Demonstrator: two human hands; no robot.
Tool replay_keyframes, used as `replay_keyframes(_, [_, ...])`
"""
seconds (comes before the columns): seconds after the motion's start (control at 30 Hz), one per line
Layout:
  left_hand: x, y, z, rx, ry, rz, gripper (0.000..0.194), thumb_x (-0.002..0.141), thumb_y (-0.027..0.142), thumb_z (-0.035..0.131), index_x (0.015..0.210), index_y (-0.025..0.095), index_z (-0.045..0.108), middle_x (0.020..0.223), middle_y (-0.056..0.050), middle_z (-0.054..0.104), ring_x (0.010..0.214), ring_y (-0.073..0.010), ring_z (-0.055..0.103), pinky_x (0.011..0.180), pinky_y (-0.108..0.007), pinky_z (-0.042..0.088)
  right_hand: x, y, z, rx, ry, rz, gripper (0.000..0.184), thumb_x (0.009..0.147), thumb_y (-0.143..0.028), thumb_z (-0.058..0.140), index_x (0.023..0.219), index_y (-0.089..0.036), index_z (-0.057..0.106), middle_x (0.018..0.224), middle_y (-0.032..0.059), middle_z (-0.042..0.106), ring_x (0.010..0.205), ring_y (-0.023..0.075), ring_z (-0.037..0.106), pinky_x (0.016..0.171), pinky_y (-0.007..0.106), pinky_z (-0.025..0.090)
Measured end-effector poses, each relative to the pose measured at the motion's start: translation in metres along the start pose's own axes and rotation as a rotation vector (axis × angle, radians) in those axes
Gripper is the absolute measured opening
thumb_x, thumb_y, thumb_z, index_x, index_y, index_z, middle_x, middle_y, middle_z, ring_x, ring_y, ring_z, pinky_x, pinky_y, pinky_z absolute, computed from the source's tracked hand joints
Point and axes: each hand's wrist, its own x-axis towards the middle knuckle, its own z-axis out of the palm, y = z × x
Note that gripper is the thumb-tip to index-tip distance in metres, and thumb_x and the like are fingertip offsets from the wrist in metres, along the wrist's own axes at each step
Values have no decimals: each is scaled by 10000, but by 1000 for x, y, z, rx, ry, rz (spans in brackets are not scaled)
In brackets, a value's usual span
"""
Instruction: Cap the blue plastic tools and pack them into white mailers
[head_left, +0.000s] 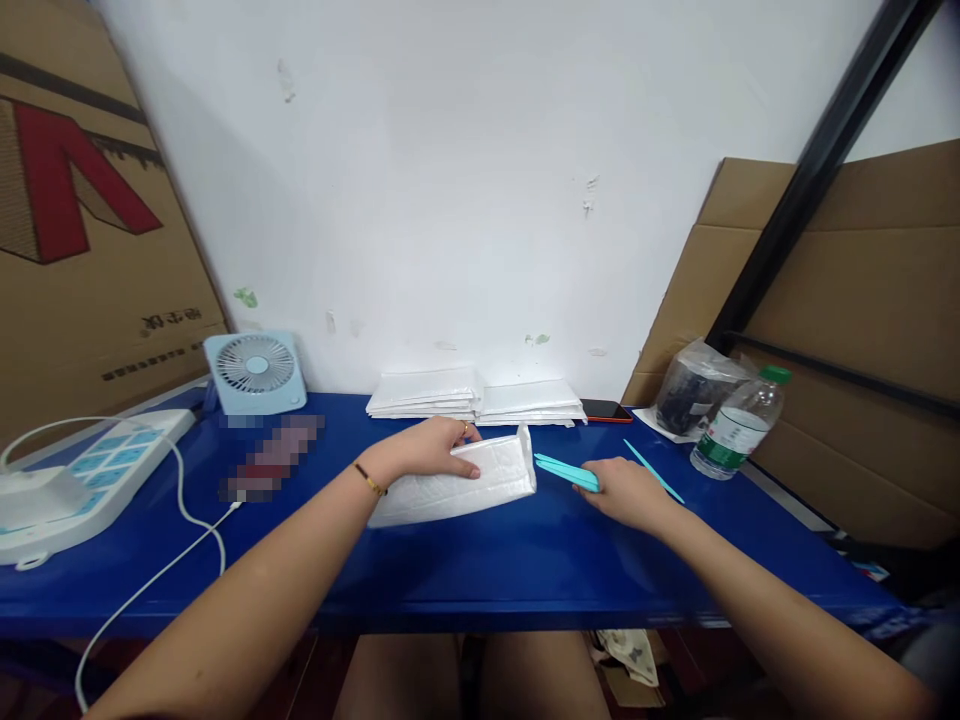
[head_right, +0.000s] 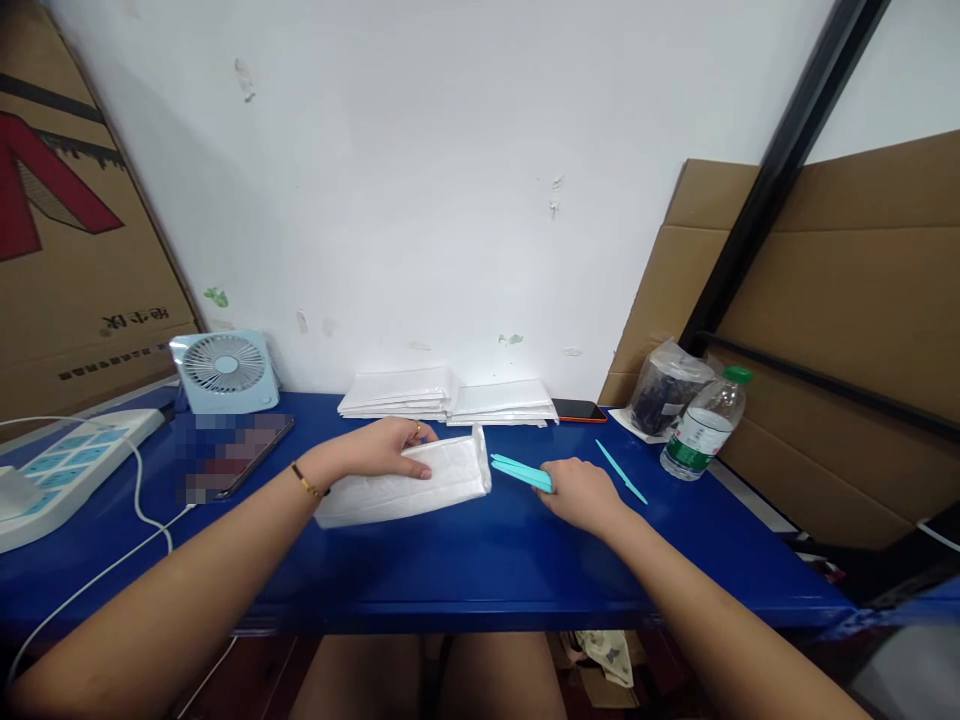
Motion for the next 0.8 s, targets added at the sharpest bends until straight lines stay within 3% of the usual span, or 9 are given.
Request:
replay_keyframes(0.1, [13, -2, 3, 43, -67, -2, 515, 693, 474, 603, 1160, 264, 549, 1048, -29, 638, 904, -234, 584, 725, -278, 415, -1, 5, -1, -19, 3, 0, 280, 841, -406, 427, 824, -209, 625, 817, 91, 661, 780, 254, 621, 578, 277, 350])
replay_keyframes(0.17, [14, -4, 19, 142, -31, -39, 744, 647, 514, 634, 1312, 262, 413, 1231, -86, 548, 1077, -296, 511, 851, -358, 392, -2, 9, 3, -41, 0, 12, 270, 839, -399, 425, 822, -215, 622, 813, 90, 660, 779, 257, 621, 574, 279, 359])
replay_keyframes(0.23, [6, -6, 40, 211, -12, -105, 1039, 537, 617, 671, 1407, 251, 236, 1395, -146, 364, 1237, -374, 343, 944, -469, 320, -3, 14, 8, -77, -3, 21, 254, 836, -380, 427, 814, -214, 617, 806, 91, 659, 770, 260, 623, 578, 285, 371])
replay_keyframes(0.3, [-6, -7, 58, 240, -7, -168, 1192, 460, 648, 694, 1432, 252, 130, 1426, -173, 295, 1284, -422, 235, 978, -572, 225, -4, 17, 12, -117, -3, 13, 232, 831, -353, 432, 814, -209, 613, 805, 94, 659, 765, 264, 626, 590, 298, 384])
replay_keyframes(0.37, [-17, -9, 70, 225, -1, -145, 1142, 513, 604, 686, 1434, 252, 109, 1382, -166, 365, 1268, -392, 289, 1003, -582, 180, -3, 17, 14, -153, 2, -9, 201, 819, -313, 444, 830, -204, 613, 814, 100, 663, 776, 271, 629, 606, 310, 394])
replay_keyframes(0.5, [-27, -10, 78, 216, 145, -87, 885, 637, 366, 621, 1410, 251, 206, 1282, -111, 473, 1183, -296, 425, 1055, -485, 177, 2, 9, 12, -225, 29, -64, 163, 781, -248, 488, 873, -189, 609, 836, 109, 673, 778, 277, 634, 632, 325, 406])
replay_keyframes(0.63, [-25, -7, 78, 215, 233, -61, 860, 625, 289, 594, 1399, 254, 222, 1241, -87, 494, 1121, -278, 473, 1011, -415, 285, 4, -5, 5, -271, 33, -126, 155, 776, -233, 510, 878, -173, 611, 841, 113, 677, 779, 272, 639, 647, 322, 414])
replay_keyframes(0.8, [-15, 6, 79, 222, 261, -44, 831, 620, 262, 577, 1384, 251, 249, 1176, -83, 504, 1035, -267, 517, 857, -365, 398, 6, -30, -9, -325, 35, -209, 159, 787, -231, 518, 889, -156, 614, 854, 130, 679, 798, 265, 645, 666, 314, 425])
